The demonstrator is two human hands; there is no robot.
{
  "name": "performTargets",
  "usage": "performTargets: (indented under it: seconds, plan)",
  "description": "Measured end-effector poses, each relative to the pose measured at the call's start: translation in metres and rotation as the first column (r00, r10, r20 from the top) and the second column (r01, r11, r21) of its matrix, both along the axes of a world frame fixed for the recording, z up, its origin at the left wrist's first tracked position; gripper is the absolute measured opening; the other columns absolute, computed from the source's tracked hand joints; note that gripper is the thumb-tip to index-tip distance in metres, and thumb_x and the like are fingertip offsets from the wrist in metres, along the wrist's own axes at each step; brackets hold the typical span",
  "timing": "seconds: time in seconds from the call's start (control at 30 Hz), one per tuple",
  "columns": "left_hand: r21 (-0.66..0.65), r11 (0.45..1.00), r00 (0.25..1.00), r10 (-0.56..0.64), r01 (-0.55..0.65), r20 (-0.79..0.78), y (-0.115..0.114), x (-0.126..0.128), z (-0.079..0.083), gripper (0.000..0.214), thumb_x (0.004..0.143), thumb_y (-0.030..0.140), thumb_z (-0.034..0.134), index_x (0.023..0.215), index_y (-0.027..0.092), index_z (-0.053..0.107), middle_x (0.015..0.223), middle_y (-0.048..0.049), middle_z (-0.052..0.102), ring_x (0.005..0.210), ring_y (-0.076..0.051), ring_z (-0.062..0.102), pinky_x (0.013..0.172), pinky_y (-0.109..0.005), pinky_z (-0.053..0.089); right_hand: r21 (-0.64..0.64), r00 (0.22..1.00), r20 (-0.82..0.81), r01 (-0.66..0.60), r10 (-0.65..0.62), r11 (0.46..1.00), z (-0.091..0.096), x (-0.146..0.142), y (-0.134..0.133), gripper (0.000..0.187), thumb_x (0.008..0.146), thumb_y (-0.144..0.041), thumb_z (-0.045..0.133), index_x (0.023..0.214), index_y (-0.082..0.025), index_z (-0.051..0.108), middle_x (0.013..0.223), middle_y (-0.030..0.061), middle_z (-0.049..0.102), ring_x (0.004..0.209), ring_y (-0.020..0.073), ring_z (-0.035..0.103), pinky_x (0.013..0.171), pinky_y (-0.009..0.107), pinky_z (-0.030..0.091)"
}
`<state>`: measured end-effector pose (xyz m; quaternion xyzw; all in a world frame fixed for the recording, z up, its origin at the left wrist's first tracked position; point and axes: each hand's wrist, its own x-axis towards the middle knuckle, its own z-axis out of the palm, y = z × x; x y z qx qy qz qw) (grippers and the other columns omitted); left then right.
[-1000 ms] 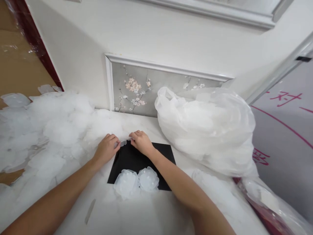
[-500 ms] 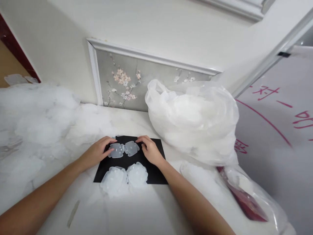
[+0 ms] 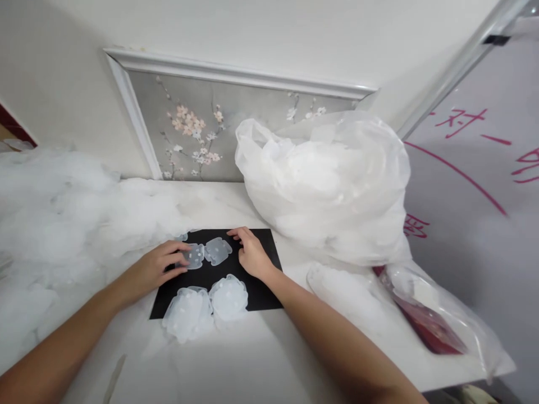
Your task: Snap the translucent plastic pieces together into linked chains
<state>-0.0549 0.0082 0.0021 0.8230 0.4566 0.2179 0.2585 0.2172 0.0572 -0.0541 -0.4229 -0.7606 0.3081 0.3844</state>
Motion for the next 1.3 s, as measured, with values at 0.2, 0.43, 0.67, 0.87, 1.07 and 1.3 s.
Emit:
performTargets:
  seconds: [0.2, 0.43, 0.67, 0.87, 1.07, 1.3]
  plan:
    - [-0.361, 0.893, 0.834, 0.404, -0.270, 0.377, -0.003, 0.014, 0.007, 0.028, 0.085, 0.049, 0.056, 0.075, 0.023, 0.056, 0.112, -0.0080, 0.071, 0.111, -0.030, 0.061, 0.086, -0.039, 0.050, 0.009, 1.000, 0.003, 0.020, -0.020, 1.000, 0.003, 0.000, 0.000, 0.052, 0.066, 0.005, 0.035, 0.103, -0.020, 0.061, 0.106, 0.0059, 0.063, 0.097, 0.0175, 0.060, 0.086, 0.035, 0.051]
    - [-0.698, 0.680, 0.575, 0.671, -0.225, 0.469, -0.001, 0.015, 0.008, 0.036, 0.070, 0.053, 0.073, 0.087, 0.023, 0.062, 0.088, -0.0054, 0.075, 0.085, -0.027, 0.071, 0.066, -0.034, 0.054, -0.030, 0.998, 0.052, 0.030, -0.029, 0.999, 0.011, -0.002, -0.004, 0.032, 0.084, -0.007, 0.042, 0.104, -0.021, 0.062, 0.103, 0.0066, 0.067, 0.096, 0.0191, 0.062, 0.088, 0.038, 0.050]
    - [-0.742, 0.670, 0.518, 0.643, -0.023, 0.564, 0.001, 0.015, 0.009, 0.029, 0.079, 0.037, 0.070, 0.103, 0.022, 0.062, 0.112, -0.0082, 0.073, 0.106, -0.027, 0.068, 0.090, -0.038, 0.052, -0.072, 0.996, 0.070, 0.053, -0.048, 0.996, 0.015, -0.013, -0.015, 0.029, 0.076, -0.018, 0.065, 0.105, -0.023, 0.060, 0.108, 0.0059, 0.067, 0.105, 0.0238, 0.058, 0.096, 0.047, 0.044]
    - [-0.699, 0.712, 0.498, 0.585, 0.063, 0.640, 0.003, 0.009, 0.003, 0.026, 0.084, 0.030, 0.061, 0.108, 0.020, 0.061, 0.114, -0.0100, 0.071, 0.110, -0.029, 0.066, 0.093, -0.042, 0.051, -0.134, 0.994, -0.096, 0.036, -0.049, 0.990, 0.007, -0.020, -0.015, 0.044, 0.068, -0.010, 0.065, 0.109, -0.023, 0.056, 0.109, 0.0057, 0.057, 0.091, 0.0176, 0.059, 0.086, 0.038, 0.050]
    - [-0.668, 0.741, 0.477, 0.562, 0.073, 0.676, 0.006, 0.005, 0.002, 0.034, 0.078, 0.022, 0.057, 0.111, 0.020, 0.062, 0.113, -0.0109, 0.071, 0.109, -0.030, 0.066, 0.091, -0.046, 0.052, -0.238, 0.967, -0.251, -0.028, -0.034, 0.971, 0.004, -0.017, -0.011, 0.043, 0.069, -0.009, 0.059, 0.110, -0.022, 0.052, 0.114, 0.0070, 0.060, 0.085, 0.0144, 0.059, 0.081, 0.033, 0.051]
    - [-0.636, 0.770, 0.509, 0.524, 0.061, 0.683, 0.008, 0.001, -0.001, 0.047, 0.064, 0.014, 0.055, 0.110, 0.021, 0.064, 0.117, -0.0108, 0.069, 0.114, -0.034, 0.061, 0.098, -0.053, 0.047, -0.310, 0.923, -0.384, -0.128, -0.001, 0.942, 0.006, -0.013, -0.008, 0.037, 0.074, -0.012, 0.053, 0.109, -0.022, 0.049, 0.108, 0.0069, 0.067, 0.086, 0.0152, 0.059, 0.082, 0.034, 0.048]
